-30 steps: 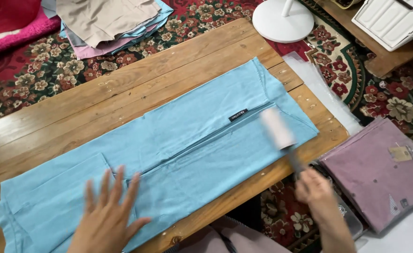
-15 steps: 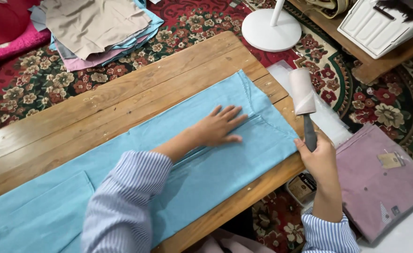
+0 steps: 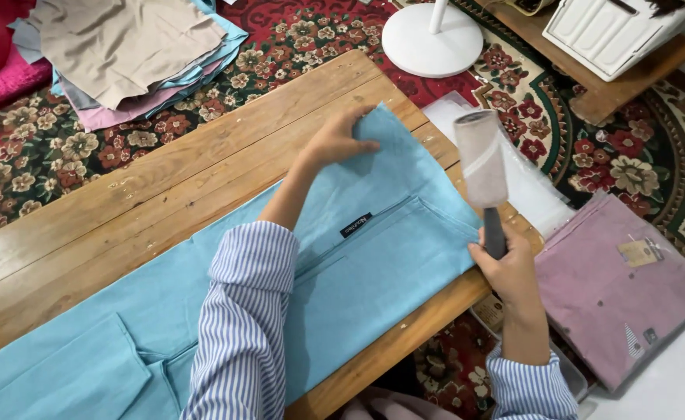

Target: Folding a light blue shirt on a wooden table while using a lint roller to clean the fabric.

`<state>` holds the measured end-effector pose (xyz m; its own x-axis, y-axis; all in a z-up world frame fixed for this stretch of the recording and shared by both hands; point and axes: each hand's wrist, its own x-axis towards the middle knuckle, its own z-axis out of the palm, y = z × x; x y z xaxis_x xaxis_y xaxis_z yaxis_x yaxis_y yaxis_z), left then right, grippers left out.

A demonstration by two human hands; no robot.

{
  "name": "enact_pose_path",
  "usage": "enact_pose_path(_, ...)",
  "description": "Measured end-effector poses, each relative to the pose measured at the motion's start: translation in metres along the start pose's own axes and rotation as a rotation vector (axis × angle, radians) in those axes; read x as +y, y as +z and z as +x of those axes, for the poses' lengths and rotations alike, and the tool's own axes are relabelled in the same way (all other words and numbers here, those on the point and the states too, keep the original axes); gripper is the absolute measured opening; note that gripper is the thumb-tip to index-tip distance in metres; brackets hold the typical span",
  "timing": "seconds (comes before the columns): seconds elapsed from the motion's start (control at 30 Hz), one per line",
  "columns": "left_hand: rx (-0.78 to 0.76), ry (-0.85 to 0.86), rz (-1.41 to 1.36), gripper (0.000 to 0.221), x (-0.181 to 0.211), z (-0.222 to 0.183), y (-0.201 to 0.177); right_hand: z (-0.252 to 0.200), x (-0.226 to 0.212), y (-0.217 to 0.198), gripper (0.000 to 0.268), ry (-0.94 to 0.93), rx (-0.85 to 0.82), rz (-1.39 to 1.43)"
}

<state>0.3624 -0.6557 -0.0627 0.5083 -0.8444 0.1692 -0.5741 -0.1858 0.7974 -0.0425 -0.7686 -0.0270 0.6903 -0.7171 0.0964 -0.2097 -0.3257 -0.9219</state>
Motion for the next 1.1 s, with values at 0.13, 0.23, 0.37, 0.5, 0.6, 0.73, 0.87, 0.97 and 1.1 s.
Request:
enact_pose_path(0.13,-0.065,-0.006,-0.343,0.059,0.044,-0.028,-0.035,-0.013,-0.003,-0.003,0.016,-0.05,0.045,0.076)
enact_pose_path(0.23,-0.038,0.001,-0.202,0.032,0.08,-0.043,-0.042,-0.02,-0.008,0.0,0.018,-0.084,0.055,0.083)
enact_pose_path(0.37,0.078,0.081,0.022,0.031,0.018,-0.023,-0.024,-0.02,0.008,0.003,0.018,-0.114,0.062,0.072)
enact_pose_path(0.5,0.165,0.071,0.058,0.026,0.023,-0.027,-0.021,-0.02,0.008,0.005,0.017,-0.173,0.103,0.067)
enact_pose_path(0.6,0.15,0.068,-0.028,0.022,0.035,-0.033,-0.023,-0.019,0.014,0.005,0.02,-0.261,0.114,0.086)
enact_pose_path(0.73,0.192,0.007,-0.089,0.034,0.041,-0.036,-0.031,-0.027,-0.016,0.009,0.029,-0.347,0.05,0.179)
enact_pose_path(0.87,0.241,-0.062,-0.052,0.037,0.027,-0.034,-0.025,-0.026,-0.01,0.008,0.028,-0.363,0.01,0.165)
enact_pose_path(0.97,0.23,-0.143,-0.151,0.03,0.031,-0.037,-0.022,-0.026,-0.013,0.007,0.028,-0.374,-0.01,0.185)
enact_pose_path(1.1,0.241,-0.26,-0.425,0.017,0.035,-0.04,-0.018,-0.03,-0.007,0.007,0.029,-0.388,-0.073,0.231)
